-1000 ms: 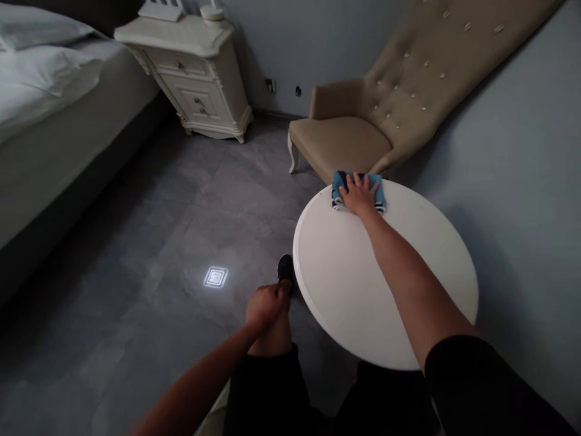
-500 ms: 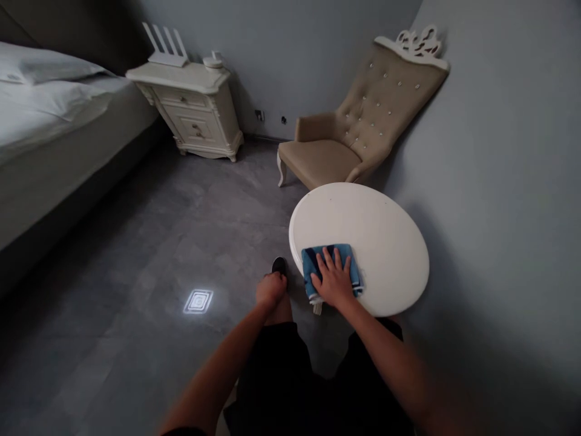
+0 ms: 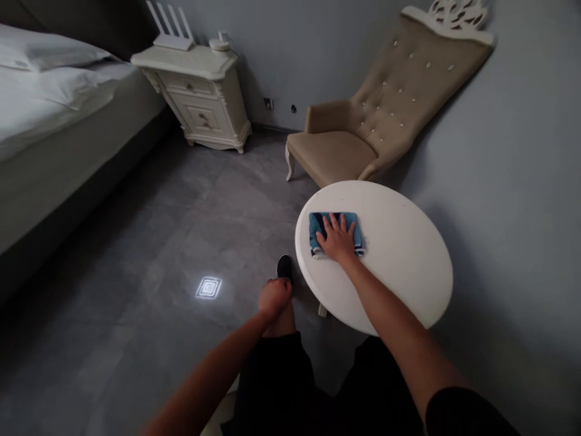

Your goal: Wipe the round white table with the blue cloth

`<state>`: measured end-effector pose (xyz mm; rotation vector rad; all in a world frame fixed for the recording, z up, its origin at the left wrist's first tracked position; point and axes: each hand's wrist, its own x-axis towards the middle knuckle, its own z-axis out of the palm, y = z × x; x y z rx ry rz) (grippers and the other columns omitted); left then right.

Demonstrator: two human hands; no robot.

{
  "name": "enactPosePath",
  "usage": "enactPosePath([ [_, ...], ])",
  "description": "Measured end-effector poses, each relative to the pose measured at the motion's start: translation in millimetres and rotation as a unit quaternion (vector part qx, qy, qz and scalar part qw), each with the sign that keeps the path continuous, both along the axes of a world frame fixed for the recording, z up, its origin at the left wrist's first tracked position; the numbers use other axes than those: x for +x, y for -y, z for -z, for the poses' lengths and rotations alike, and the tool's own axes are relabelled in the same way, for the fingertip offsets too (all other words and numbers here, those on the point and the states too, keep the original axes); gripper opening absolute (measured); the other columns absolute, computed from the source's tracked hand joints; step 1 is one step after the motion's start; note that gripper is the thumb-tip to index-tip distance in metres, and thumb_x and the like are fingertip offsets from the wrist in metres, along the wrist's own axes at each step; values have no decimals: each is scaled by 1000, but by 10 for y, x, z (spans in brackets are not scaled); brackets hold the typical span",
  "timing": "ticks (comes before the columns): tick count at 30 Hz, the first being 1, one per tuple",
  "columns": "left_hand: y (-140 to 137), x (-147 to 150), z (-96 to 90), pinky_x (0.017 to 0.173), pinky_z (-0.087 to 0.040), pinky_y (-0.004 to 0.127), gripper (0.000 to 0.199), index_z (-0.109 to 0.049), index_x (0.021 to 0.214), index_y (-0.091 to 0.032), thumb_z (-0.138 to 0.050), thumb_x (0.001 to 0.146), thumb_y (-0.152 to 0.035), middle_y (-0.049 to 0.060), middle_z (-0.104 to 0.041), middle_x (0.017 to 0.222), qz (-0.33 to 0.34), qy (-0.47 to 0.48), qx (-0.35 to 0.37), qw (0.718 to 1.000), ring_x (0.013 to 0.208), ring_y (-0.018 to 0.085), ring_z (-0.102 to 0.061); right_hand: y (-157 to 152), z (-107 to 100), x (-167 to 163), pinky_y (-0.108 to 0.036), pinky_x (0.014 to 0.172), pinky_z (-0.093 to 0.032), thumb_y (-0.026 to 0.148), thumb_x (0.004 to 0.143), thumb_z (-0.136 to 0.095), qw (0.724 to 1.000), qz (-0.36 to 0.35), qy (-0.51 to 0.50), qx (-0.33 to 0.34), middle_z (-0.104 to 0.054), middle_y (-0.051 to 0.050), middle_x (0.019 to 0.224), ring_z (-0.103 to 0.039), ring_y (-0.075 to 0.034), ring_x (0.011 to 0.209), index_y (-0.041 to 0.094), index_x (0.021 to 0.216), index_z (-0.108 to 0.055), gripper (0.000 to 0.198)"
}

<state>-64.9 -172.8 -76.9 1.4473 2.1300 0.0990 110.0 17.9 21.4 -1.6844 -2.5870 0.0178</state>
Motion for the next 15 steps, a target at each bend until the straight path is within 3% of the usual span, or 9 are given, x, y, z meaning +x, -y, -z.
enactPosePath([
  [6, -156, -81, -11, 93, -56, 37, 46, -86, 123, -26, -43, 116, -42, 14, -87, 117, 6, 19, -14, 1000, 111, 30, -80, -1515, 2, -279, -87, 133, -12, 60, 115, -29, 999, 42, -1, -1, -24, -14, 190, -18, -50, 173, 19, 181, -38, 77],
  [9, -224, -148, -7, 95, -55, 37, 43, -85, 130, -27, -46, 114, -37, 13, -87, 122, 5, 31, -20, 999, 114, 29, -79, -2128, 24, -395, -87, 132, -11, 60, 116, -30, 999, 49, -15, 0, -31, -15, 188, -19, -50, 171, 20, 178, -45, 75],
  [12, -252, -216, 22, 96, -54, 37, 43, -87, 126, -25, -46, 114, -34, 13, -86, 124, -6, 34, -34, 999, 116, 30, -79, -2549, 34, -513, -88, 130, -10, 54, 117, -29, 999, 48, -6, -7, -52, -17, 175, -31, -48, 165, 20, 160, -67, 67],
  [15, -246, -258, 62, 93, -54, 35, 45, -87, 120, -25, -44, 115, -36, 12, -87, 119, -22, 34, -38, 998, 111, 28, -80, -2731, 30, -594, -85, 131, -7, 43, 117, -29, 999, 46, 12, -10, -70, -23, 151, -47, -44, 152, 12, 137, -82, 64],
])
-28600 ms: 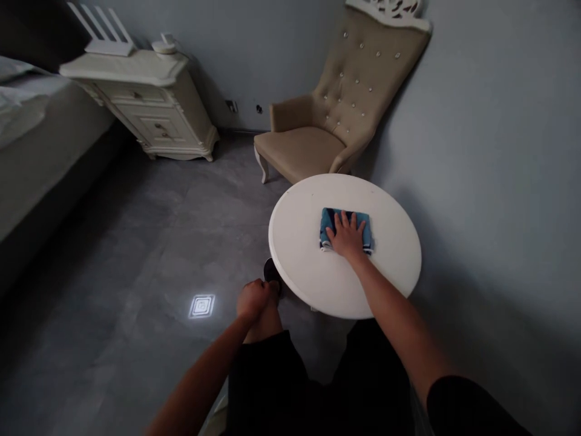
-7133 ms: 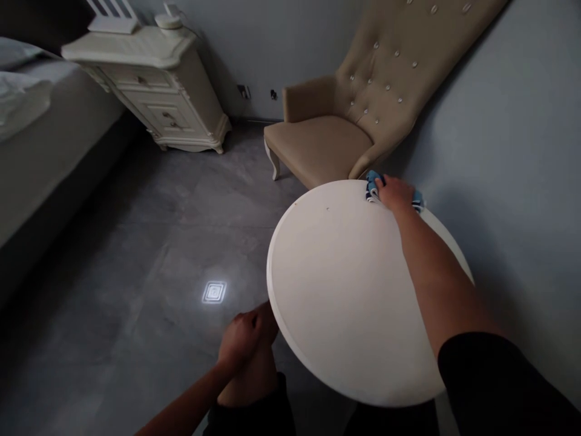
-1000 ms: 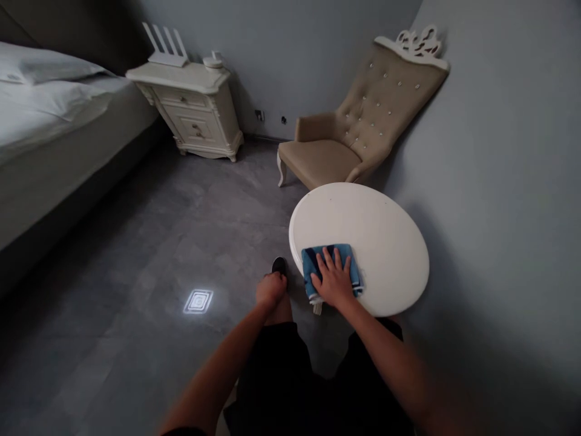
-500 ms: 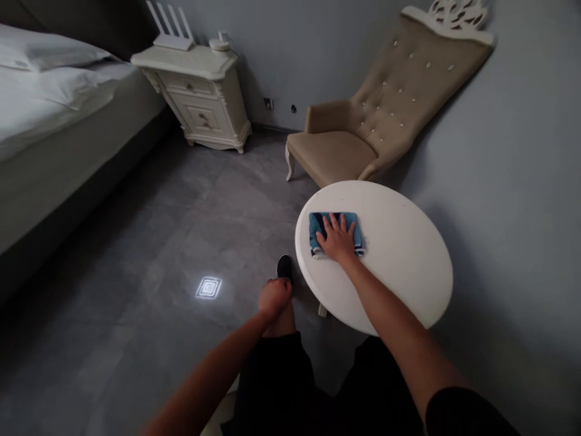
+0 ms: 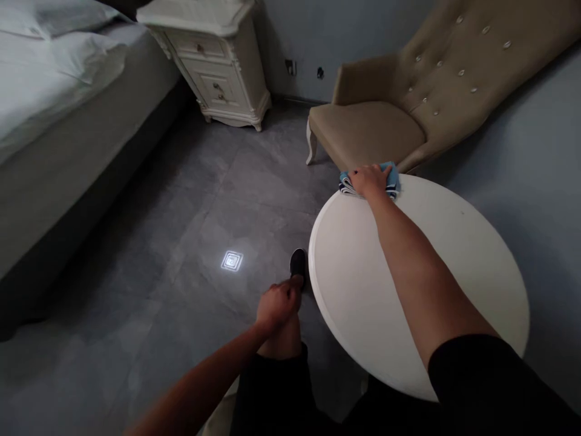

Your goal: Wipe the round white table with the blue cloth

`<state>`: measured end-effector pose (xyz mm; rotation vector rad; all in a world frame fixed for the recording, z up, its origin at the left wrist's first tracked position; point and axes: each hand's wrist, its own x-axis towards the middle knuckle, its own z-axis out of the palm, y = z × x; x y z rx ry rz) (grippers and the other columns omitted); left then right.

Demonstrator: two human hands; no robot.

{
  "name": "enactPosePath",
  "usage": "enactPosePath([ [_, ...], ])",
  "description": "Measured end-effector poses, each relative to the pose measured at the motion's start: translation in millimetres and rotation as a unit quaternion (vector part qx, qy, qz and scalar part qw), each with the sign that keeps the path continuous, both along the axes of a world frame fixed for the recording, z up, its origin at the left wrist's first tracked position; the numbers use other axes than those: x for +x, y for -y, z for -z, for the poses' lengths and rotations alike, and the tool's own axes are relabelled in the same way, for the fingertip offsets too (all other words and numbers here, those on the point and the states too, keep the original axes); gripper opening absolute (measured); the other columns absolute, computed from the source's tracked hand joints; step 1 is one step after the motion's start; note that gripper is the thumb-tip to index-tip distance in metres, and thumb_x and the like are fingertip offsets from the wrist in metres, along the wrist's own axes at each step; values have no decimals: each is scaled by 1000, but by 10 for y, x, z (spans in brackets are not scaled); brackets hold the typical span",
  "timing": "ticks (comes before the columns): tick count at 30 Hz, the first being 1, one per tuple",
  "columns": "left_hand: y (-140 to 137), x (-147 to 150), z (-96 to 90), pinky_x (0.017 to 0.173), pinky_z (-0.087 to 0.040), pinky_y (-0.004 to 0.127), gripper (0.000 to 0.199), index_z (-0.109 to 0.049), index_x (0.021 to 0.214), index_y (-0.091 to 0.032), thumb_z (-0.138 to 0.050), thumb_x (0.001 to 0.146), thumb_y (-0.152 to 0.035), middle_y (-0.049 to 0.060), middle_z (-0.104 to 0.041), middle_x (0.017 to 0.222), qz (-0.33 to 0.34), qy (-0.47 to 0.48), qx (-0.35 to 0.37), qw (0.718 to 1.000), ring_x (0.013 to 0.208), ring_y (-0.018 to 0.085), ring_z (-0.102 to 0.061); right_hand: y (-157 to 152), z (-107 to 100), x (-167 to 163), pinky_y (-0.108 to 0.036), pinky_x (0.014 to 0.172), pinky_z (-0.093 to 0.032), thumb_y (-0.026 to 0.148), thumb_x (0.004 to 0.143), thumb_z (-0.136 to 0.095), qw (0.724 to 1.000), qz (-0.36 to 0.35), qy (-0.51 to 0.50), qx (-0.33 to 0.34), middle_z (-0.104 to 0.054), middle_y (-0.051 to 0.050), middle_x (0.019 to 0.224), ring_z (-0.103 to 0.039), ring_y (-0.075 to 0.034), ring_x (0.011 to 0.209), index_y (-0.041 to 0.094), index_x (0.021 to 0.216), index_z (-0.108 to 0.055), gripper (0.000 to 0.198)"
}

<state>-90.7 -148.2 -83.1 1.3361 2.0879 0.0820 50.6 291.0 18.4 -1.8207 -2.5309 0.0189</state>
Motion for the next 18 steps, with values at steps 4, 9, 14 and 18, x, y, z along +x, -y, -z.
enactPosePath([
  [4, -2, 13, 21, 91, -55, 34, 48, -88, 114, -23, -43, 115, -40, 13, -87, 116, -1, -5, 6, 1000, 108, 28, -81, 144, -13, 1, -87, 130, -10, 37, 116, -31, 1000, -14, -10, 16, -68, -20, 157, -43, -44, 156, 16, 144, -79, 59],
  [9, -7, 100, 1, 96, -58, 36, 51, -88, 109, -18, -42, 114, -41, 17, -86, 119, 0, -29, -2, 1000, 112, 30, -81, 912, -18, 64, -90, 131, -12, 44, 116, -33, 998, -66, -17, 16, -33, -12, 187, -20, -49, 171, 20, 177, -47, 67],
  [14, 110, 184, 17, 96, -60, 37, 50, -87, 112, -16, -43, 112, -40, 20, -85, 123, -13, -47, 16, 999, 116, 32, -81, 2152, 21, 194, -87, 134, -13, 45, 115, -38, 992, -124, -14, 12, -28, -11, 189, -20, -50, 173, 20, 179, -43, 69],
  [18, 225, 233, 11, 99, -60, 36, 49, -87, 116, -15, -44, 112, -37, 22, -85, 124, -12, -52, 34, 998, 117, 31, -81, 3236, 112, 463, -85, 136, -10, 46, 115, -45, 987, -160, -31, 18, -30, -9, 188, -18, -47, 174, 22, 176, -48, 67],
])
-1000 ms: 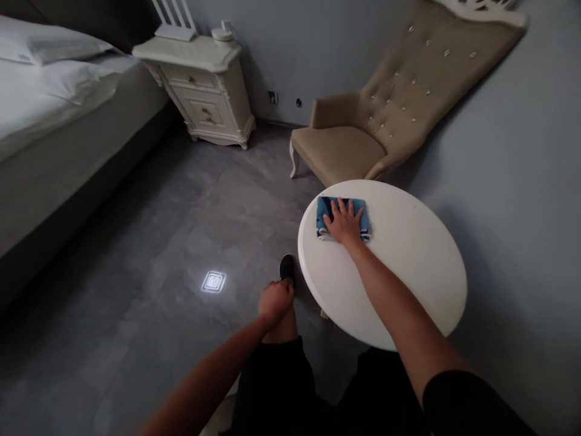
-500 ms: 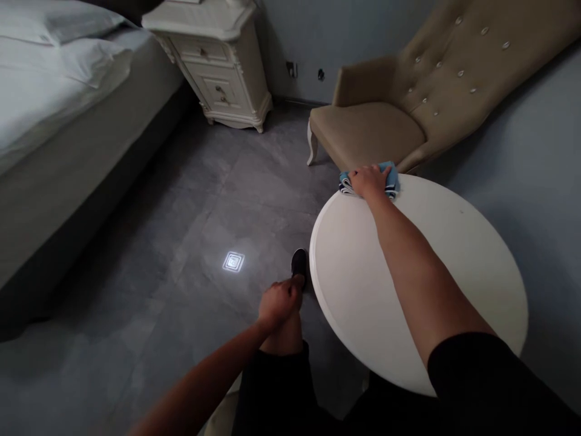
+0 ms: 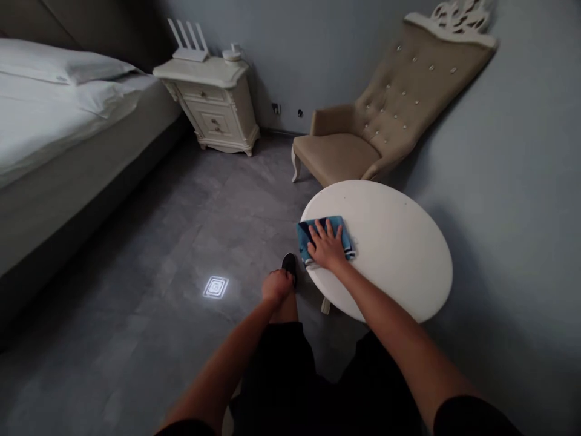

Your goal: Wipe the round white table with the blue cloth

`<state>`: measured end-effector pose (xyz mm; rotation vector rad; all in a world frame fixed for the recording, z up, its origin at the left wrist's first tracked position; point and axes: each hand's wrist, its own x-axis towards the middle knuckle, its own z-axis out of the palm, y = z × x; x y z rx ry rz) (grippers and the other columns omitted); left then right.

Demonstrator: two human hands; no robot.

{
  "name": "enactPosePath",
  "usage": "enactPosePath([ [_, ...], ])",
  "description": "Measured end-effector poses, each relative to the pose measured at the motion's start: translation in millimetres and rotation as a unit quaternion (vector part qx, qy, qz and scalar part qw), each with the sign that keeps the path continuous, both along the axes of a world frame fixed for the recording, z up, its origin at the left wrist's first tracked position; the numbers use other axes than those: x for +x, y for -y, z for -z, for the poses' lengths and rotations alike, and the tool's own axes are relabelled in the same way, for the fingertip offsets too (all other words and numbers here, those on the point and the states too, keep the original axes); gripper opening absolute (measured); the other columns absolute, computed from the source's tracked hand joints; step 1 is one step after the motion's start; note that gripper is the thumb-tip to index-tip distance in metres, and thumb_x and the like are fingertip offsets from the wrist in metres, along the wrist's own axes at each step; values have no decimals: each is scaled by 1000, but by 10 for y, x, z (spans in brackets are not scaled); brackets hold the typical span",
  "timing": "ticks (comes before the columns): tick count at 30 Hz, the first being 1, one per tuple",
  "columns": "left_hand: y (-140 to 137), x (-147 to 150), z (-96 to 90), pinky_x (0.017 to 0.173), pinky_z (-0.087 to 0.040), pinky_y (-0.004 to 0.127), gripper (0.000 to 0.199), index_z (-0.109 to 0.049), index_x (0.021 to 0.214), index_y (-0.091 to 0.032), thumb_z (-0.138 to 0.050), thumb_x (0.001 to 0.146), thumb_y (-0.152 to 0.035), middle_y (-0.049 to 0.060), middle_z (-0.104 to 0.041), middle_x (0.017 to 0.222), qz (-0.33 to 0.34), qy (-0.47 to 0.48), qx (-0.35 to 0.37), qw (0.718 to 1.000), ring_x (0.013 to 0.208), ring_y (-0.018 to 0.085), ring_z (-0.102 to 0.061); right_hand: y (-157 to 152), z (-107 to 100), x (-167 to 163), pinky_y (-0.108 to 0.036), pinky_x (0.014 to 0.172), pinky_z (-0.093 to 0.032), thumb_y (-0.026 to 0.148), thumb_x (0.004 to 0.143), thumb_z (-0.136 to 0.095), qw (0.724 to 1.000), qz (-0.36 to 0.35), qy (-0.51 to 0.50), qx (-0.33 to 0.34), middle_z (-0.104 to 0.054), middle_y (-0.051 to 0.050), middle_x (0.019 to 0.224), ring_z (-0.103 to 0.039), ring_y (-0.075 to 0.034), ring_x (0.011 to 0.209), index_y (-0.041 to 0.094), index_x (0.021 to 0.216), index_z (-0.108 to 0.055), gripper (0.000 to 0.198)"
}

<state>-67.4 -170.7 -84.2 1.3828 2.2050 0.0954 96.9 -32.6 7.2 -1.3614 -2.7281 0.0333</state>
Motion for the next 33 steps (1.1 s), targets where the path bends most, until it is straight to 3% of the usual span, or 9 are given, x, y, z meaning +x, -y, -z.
enactPosePath([
  [3, 61, 19, -19, 99, -60, 35, 50, -87, 117, -14, -42, 113, -37, 21, -85, 125, -1, 1, 8, 1000, 118, 30, -82, 736, 79, 238, -85, 136, -10, 48, 114, -50, 1000, -10, -9, -4, -28, -7, 188, -17, -47, 175, 23, 176, -50, 67],
  [6, 96, 26, -37, 96, -60, 35, 51, -86, 117, -14, -41, 114, -38, 22, -85, 126, -4, 5, 12, 1000, 116, 31, -82, 1265, 146, 415, -86, 136, -8, 50, 112, -55, 1000, -11, -14, -6, -25, -7, 189, -15, -47, 176, 24, 176, -49, 69],
  [8, 107, 28, -42, 95, -60, 35, 52, -86, 117, -14, -41, 115, -39, 22, -85, 125, -6, 9, 11, 1000, 114, 31, -83, 1436, 170, 465, -86, 135, -8, 50, 111, -57, 1000, -9, -14, -9, -24, -7, 189, -14, -48, 176, 25, 176, -49, 70],
  [11, 108, 28, -37, 95, -60, 34, 53, -86, 117, -15, -40, 116, -41, 22, -85, 124, -4, 17, 4, 1000, 115, 30, -83, 1404, 153, 406, -87, 135, -8, 48, 110, -58, 1000, -4, -12, -18, -26, -6, 189, -16, -48, 175, 26, 175, -51, 69],
  [17, 42, 23, -10, 99, -59, 35, 47, -86, 121, -16, -48, 113, -41, 22, -85, 125, 6, 22, -15, 1000, 119, 31, -81, 622, 36, -124, -84, 137, -9, 48, 109, -56, 999, 11, -19, -31, -32, -7, 188, -18, -47, 175, 25, 174, -53, 69],
  [22, -41, -11, 18, 97, -59, 38, 53, -88, 114, -18, -42, 114, -45, 20, -86, 120, 6, 28, -18, 999, 116, 33, -81, -424, -21, -612, -83, 136, -10, 48, 110, -52, 998, 32, -41, -25, -37, -8, 186, -22, -46, 172, 25, 169, -58, 64],
  [25, -85, -65, 37, 98, -58, 37, 52, -89, 116, -21, -41, 114, -41, 17, -87, 119, 14, 34, -24, 999, 115, 31, -81, -1113, -31, -823, -84, 136, -9, 47, 110, -50, 998, 36, -53, -13, -47, -11, 180, -23, -46, 171, 23, 158, -70, 58],
  [29, -144, -137, 59, 102, -57, 38, 50, -88, 119, -22, -42, 114, -41, 17, -86, 121, 10, 41, -45, 998, 115, 31, -79, -1956, 46, -1106, -85, 133, -4, 50, 112, -46, 999, 35, -30, -15, -73, -19, 149, -36, -48, 162, 13, 128, -86, 57],
  [33, -203, -142, 56, 106, -55, 39, 50, -88, 124, -23, -42, 115, -41, 15, -86, 125, 0, 61, -51, 997, 119, 31, -78, -2512, 213, -1387, -86, 130, -2, 51, 110, -52, 996, 55, 41, -56, -80, -26, 123, -59, -48, 142, 2, 118, -86, 60],
])
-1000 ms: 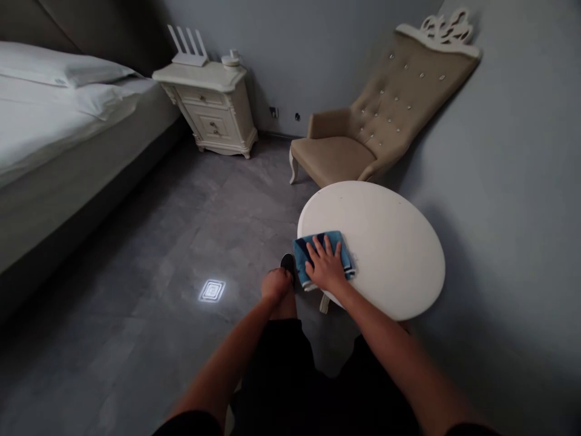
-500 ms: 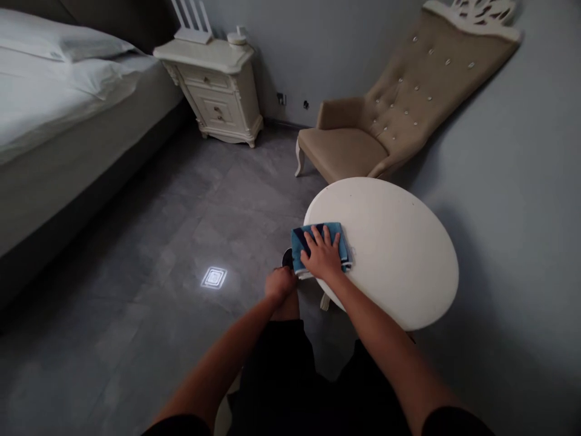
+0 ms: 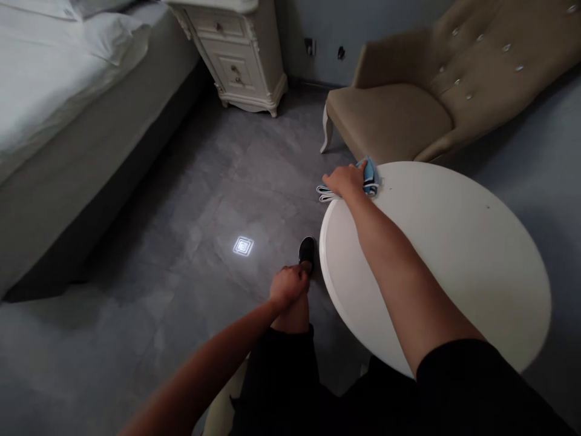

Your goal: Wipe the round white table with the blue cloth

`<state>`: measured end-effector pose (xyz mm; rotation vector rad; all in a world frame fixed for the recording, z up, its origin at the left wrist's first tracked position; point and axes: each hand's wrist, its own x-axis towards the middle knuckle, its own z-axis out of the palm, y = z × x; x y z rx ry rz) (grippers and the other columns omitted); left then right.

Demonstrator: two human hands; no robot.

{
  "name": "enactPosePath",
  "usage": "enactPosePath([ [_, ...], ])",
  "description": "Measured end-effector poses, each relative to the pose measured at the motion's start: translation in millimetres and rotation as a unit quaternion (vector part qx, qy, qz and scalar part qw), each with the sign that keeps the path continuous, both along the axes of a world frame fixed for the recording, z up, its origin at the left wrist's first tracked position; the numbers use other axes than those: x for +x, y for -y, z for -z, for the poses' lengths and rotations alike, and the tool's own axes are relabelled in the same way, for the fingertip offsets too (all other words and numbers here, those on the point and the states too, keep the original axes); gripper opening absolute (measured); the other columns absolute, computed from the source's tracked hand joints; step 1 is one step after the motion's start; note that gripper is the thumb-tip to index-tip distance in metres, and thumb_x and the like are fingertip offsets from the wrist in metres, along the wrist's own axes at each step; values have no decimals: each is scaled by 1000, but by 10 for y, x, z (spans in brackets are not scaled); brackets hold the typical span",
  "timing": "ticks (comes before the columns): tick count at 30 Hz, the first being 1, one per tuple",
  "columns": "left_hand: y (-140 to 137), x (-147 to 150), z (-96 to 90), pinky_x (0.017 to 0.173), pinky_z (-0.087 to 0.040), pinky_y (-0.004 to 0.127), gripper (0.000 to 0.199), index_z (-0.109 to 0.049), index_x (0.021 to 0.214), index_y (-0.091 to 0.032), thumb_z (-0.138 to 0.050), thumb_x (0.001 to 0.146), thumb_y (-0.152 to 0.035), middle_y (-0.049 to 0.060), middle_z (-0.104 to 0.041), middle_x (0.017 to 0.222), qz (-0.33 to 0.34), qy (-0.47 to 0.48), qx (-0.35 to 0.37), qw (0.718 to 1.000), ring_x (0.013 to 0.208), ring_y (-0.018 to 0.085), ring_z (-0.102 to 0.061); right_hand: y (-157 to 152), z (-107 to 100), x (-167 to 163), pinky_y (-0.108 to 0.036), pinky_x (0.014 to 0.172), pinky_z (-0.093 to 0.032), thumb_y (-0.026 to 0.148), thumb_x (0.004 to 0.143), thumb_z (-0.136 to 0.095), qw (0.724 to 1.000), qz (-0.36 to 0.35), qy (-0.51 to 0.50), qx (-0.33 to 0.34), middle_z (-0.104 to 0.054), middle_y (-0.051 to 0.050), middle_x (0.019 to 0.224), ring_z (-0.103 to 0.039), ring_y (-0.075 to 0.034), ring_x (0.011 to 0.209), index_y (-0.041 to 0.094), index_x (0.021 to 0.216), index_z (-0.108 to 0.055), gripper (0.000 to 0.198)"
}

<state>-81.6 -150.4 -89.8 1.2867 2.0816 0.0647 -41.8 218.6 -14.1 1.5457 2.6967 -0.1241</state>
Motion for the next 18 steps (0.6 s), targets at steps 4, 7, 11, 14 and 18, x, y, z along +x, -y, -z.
enactPosePath([
  [4, -38, 32, 4, 103, -57, 40, 49, -88, 122, -21, -43, 114, -39, 17, -85, 124, -3, -12, -4, 1000, 116, 32, -79, -69, 50, -75, -86, 130, 9, 45, 106, -57, 999, -19, 18, -24, -80, -26, 125, -62, -48, 140, 2, 121, -86, 54],
  [7, -38, 48, 20, 100, -58, 40, 54, -89, 113, -17, -41, 114, -42, 20, -85, 120, -3, -33, -5, 999, 113, 33, -80, 262, -64, 31, -86, 129, 17, 46, 105, -57, 998, -50, 20, -26, -80, -24, 130, -49, -50, 154, 5, 124, -87, 54],
  [11, -4, 86, 12, 99, -58, 38, 53, -88, 113, -16, -44, 113, -44, 22, -85, 120, -22, -50, -3, 998, 115, 33, -81, 1147, -250, 259, -89, 130, 8, 40, 104, -58, 993, -121, -14, -8, -76, -16, 146, -31, -48, 166, 18, 125, -89, 43],
  [14, 59, 131, -23, 98, -58, 38, 49, -87, 116, -14, -48, 112, -44, 23, -84, 123, -34, -60, 2, 998, 117, 34, -81, 1948, -292, 488, -86, 134, 2, 33, 102, -65, 984, -178, -32, 0, -74, -14, 150, -29, -45, 168, 20, 124, -89, 35],
  [18, 182, 178, -60, 99, -57, 35, 40, -84, 124, -15, -61, 108, -43, 22, -84, 127, -18, -72, 17, 997, 119, 32, -81, 2932, -234, 1043, -79, 140, 1, 24, 105, -63, 969, -243, -52, 3, -69, -10, 160, -26, -41, 172, 22, 123, -88, 30],
])
